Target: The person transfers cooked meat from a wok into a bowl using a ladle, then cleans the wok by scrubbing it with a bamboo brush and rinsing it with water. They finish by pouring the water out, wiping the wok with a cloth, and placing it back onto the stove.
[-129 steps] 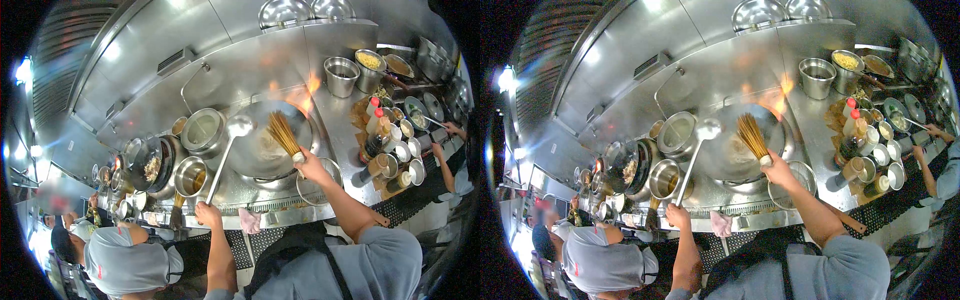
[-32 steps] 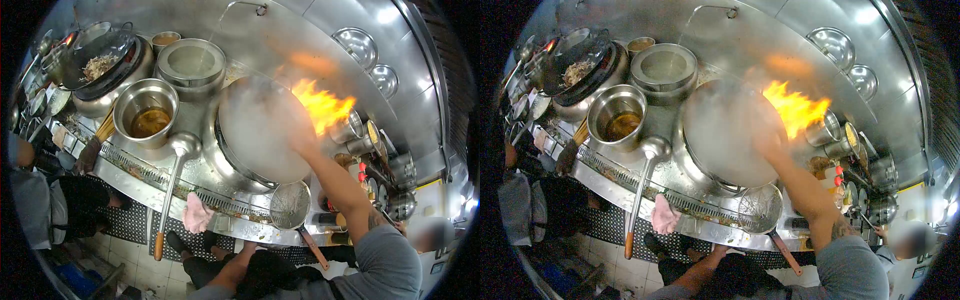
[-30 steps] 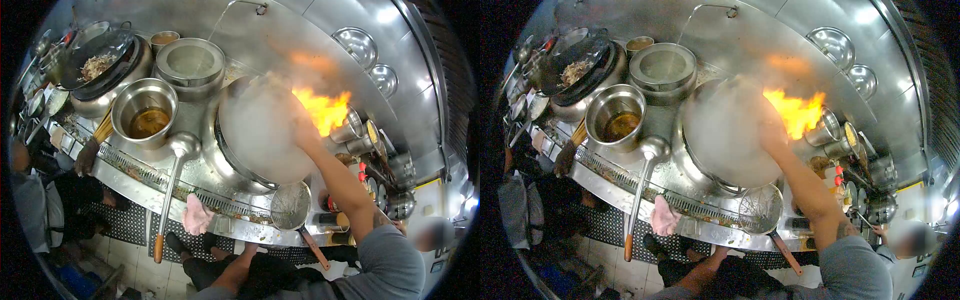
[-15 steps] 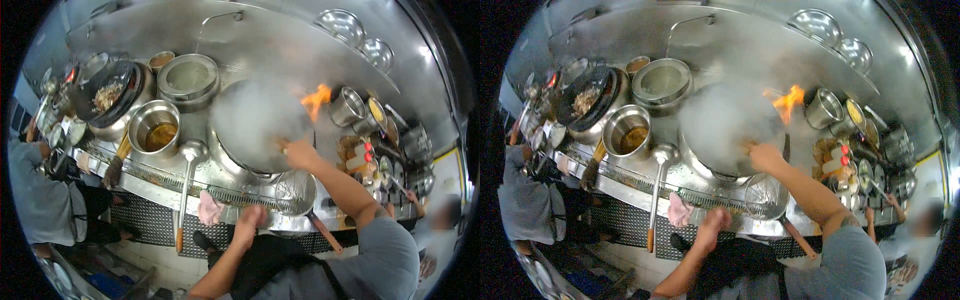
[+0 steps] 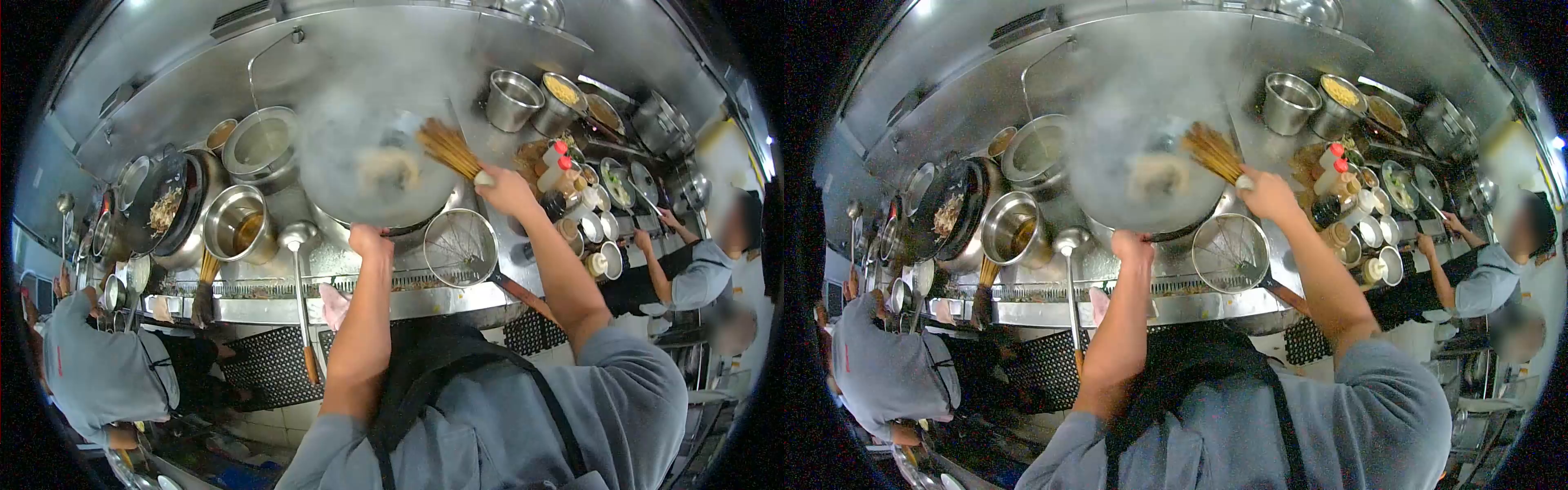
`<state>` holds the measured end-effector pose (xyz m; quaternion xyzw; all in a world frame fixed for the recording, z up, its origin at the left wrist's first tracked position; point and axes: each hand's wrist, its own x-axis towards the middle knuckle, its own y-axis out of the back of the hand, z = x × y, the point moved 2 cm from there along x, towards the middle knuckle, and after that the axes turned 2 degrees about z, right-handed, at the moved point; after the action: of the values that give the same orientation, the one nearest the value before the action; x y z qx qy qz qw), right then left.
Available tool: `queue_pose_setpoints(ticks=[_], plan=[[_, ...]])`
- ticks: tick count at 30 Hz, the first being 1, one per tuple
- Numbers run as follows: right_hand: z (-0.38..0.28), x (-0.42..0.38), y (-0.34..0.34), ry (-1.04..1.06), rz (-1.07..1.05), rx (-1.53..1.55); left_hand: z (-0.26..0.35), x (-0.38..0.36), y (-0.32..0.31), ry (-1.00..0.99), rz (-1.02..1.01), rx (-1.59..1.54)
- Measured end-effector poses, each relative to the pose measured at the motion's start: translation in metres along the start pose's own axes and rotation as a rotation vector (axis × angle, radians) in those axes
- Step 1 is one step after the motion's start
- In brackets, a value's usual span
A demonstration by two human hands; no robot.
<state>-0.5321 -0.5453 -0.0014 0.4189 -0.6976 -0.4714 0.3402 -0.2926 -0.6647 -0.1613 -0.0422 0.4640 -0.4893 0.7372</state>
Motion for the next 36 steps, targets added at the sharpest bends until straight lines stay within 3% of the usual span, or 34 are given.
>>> queue_pose_setpoints(ticks=[4, 7, 11, 15, 20, 26, 36], plan=[[0.046, -0.066, -0.029, -0.158, 0.146, 0.377, 0.014, 0.003, 0.004, -0.074, -0.1, -0.033], [0.056, -0.11, -0.053, -0.471, 0.047, 0.973, 0.028, -0.003, 0.002, -0.067, -0.052, 0.026], [0.04, -0.149, -0.056, -0.761, 0.101, 1.383, 0.033, 0.001, 0.013, -0.109, -0.128, 0.044], [0.068, -0.159, -0.097, -0.83, 0.051, 1.548, 0.048, -0.013, 0.019, -0.141, -0.126, 0.106], [0.052, -0.164, -0.102, -0.872, -0.025, 1.593, 0.069, -0.037, 0.021, -0.142, -0.212, 0.077], [0.041, -0.167, -0.111, -0.949, 0.059, 1.608, 0.076, -0.049, 0.028, -0.125, -0.273, 0.088], [0.034, -0.184, -0.108, -0.987, 0.134, 1.586, 0.077, -0.052, 0.029, -0.27, -0.417, 0.18]])
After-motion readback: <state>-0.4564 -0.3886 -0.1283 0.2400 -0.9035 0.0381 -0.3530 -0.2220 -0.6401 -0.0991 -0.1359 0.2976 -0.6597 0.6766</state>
